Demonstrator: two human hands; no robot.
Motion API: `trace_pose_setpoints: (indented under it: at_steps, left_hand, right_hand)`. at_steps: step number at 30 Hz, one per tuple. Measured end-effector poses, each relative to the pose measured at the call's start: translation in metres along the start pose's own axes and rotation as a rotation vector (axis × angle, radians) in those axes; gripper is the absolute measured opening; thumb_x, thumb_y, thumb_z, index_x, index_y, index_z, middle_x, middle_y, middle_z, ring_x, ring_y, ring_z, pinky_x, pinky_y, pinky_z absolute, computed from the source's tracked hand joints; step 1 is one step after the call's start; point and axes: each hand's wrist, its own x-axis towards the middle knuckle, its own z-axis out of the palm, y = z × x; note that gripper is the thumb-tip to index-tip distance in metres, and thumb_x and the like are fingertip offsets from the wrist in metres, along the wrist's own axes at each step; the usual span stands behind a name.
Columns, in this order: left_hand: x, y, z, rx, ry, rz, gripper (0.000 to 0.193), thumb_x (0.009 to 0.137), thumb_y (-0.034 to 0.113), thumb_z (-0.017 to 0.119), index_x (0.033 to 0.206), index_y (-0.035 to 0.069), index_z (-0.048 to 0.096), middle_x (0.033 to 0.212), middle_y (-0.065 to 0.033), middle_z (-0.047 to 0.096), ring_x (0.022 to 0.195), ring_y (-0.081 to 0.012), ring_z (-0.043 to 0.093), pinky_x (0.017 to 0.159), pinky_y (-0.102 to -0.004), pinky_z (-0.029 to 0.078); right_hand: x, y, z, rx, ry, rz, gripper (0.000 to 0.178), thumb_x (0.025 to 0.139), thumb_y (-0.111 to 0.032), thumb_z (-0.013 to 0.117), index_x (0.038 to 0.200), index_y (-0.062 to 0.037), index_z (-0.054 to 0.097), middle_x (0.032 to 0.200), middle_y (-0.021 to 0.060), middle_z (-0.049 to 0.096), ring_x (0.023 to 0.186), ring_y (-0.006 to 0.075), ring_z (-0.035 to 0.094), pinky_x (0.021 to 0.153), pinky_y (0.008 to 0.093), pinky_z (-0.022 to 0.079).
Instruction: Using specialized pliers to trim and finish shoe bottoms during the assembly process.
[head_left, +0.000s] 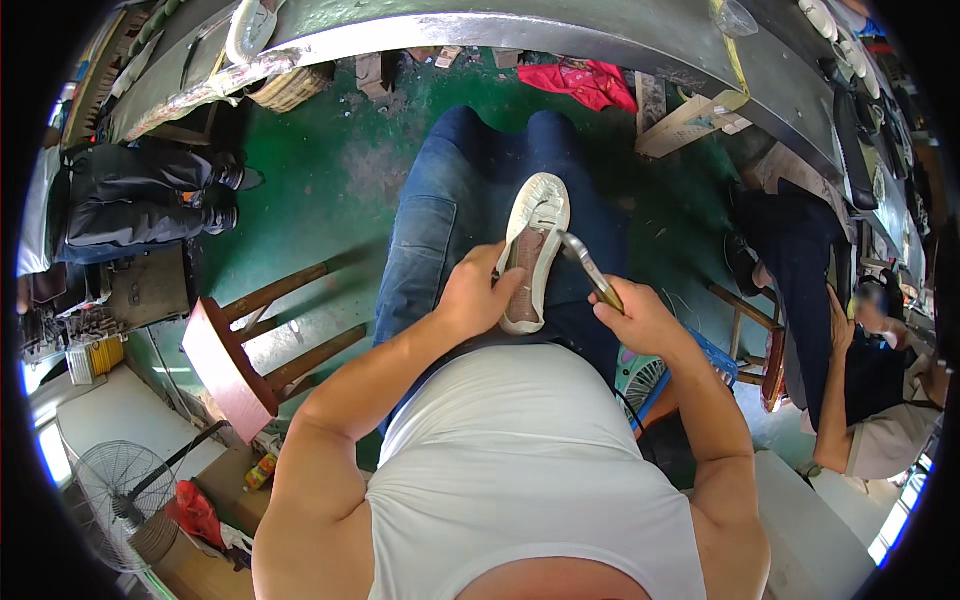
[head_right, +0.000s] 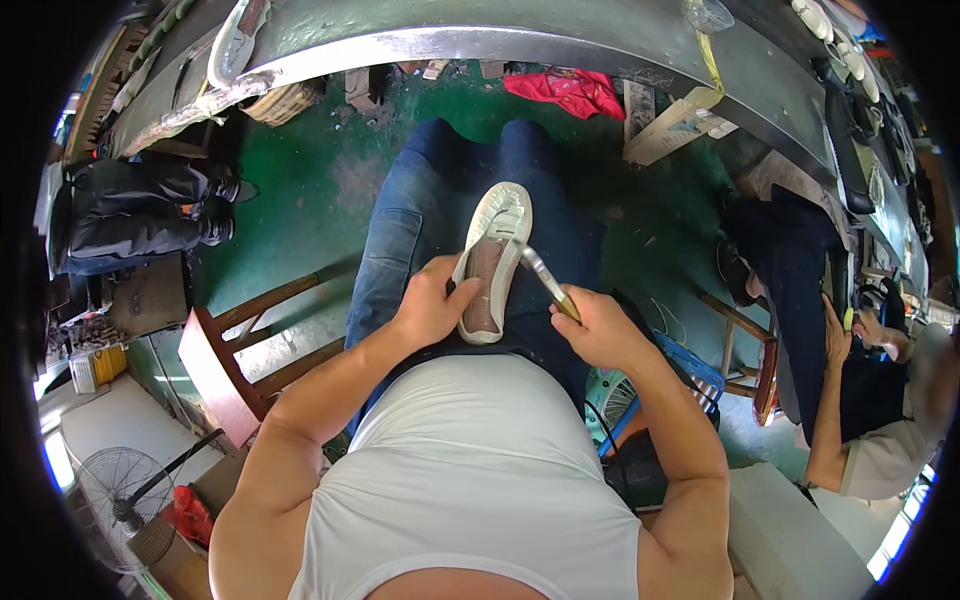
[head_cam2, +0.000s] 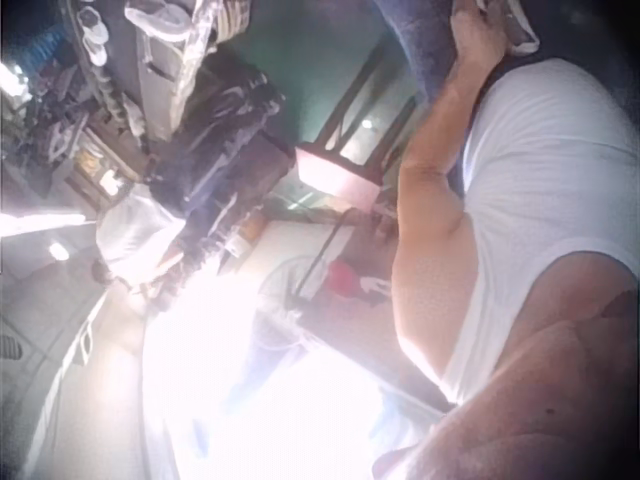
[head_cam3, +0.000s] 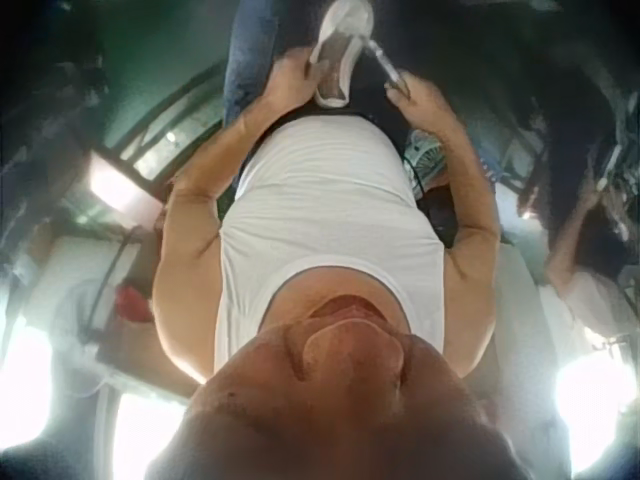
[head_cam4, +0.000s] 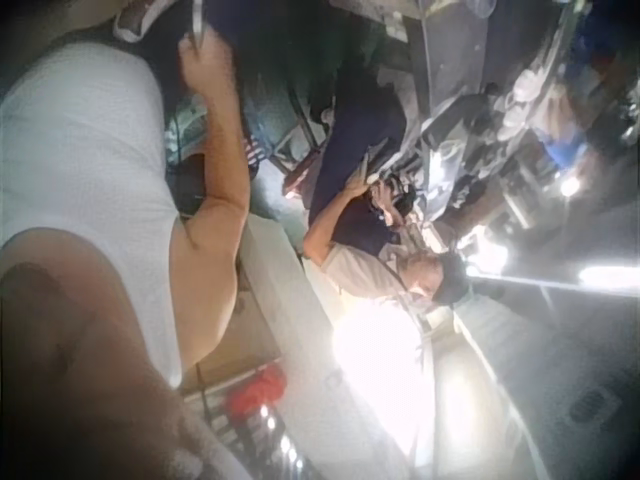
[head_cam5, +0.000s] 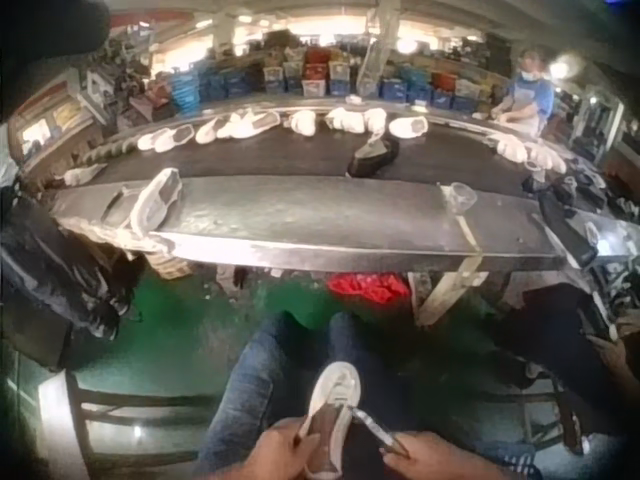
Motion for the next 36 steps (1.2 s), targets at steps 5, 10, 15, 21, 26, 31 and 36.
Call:
trace_pose_setpoints:
  at_steps: [5,10,15,21,26,31,36]
  left_hand:
    - [-0.001,0.007,-0.003,-0.006,-0.044,-0.002,0.019,0.091,0.013,0.064,0.101,-0.001,0.07,0.089,-0.0201,0.069,0.077,-0.0357,0.068,0.067,-0.0415,0.055]
    - [-0.009,0.018,-0.006,-0.015,-0.078,0.053,0.028,0.097,0.023,0.057,0.111,0.0,0.065,0.099,-0.022,0.067,0.092,-0.0364,0.067,0.079,-0.04,0.055]
    - [-0.001,-0.038,0.043,-0.785,-0.083,-0.308,0.065,0.106,0.043,0.038,0.153,0.003,0.02,0.153,-0.0197,0.033,0.142,-0.0289,0.032,0.115,-0.0359,0.028]
    - [0.014,-0.048,0.04,-1.083,-0.282,-0.411,0.085,0.103,0.045,0.05,0.16,0.01,-0.002,0.161,-0.0165,0.022,0.146,-0.023,0.024,0.118,-0.034,0.023]
    - [0.01,-0.056,0.058,-0.797,-0.148,-0.335,0.075,0.104,0.038,0.051,0.16,0.009,0.011,0.156,-0.0192,0.032,0.142,-0.0243,0.032,0.116,-0.0339,0.026]
    - [0.015,-0.038,0.046,-0.74,-0.106,-0.297,0.066,0.106,0.025,0.046,0.16,0.009,0.012,0.154,-0.0167,0.037,0.141,-0.0233,0.035,0.115,-0.0333,0.028]
    - [0.021,-0.053,0.046,-0.155,0.053,0.076,0.06,0.103,0.02,0.047,0.158,0.014,0.023,0.149,-0.026,0.042,0.138,-0.0384,0.043,0.113,-0.037,0.036]
  right_hand:
    - [0.014,-0.021,-0.005,-0.291,-0.047,-0.218,0.036,0.093,-0.017,0.061,0.116,0.0096,0.055,0.103,0.0244,0.066,0.102,0.0416,0.063,0.09,0.0445,0.05]
    - [0.037,-0.091,-0.04,-0.544,-0.462,0.144,0.037,0.095,-0.021,0.059,0.113,0.0105,0.056,0.107,0.0256,0.066,0.106,0.0418,0.061,0.091,0.0468,0.049]
    - [0.05,-0.063,-0.02,-0.647,-0.346,-0.009,0.03,0.095,-0.023,0.059,0.102,0.0065,0.059,0.096,0.0255,0.067,0.094,0.0431,0.065,0.082,0.0502,0.051]
    - [0.039,-0.007,0.055,-0.148,0.083,-0.026,0.026,0.089,-0.023,0.064,0.1,0.0004,0.059,0.093,0.0239,0.066,0.091,0.0436,0.063,0.079,0.0496,0.049]
    - [0.041,-0.023,0.02,-0.478,0.056,-0.123,0.029,0.088,-0.016,0.065,0.105,0.005,0.055,0.096,0.0255,0.065,0.089,0.0435,0.064,0.081,0.0489,0.051]
    - [0.063,-0.004,0.015,-0.158,-0.04,-0.004,0.021,0.093,-0.014,0.063,0.103,0.0034,0.057,0.087,0.0151,0.067,0.075,0.0249,0.067,0.069,0.0367,0.053]
    - [0.066,0.016,0.054,0.527,-0.13,0.169,0.019,0.099,-0.014,0.058,0.11,0.0001,0.059,0.087,0.0051,0.065,0.073,0.0115,0.063,0.059,0.0234,0.048]
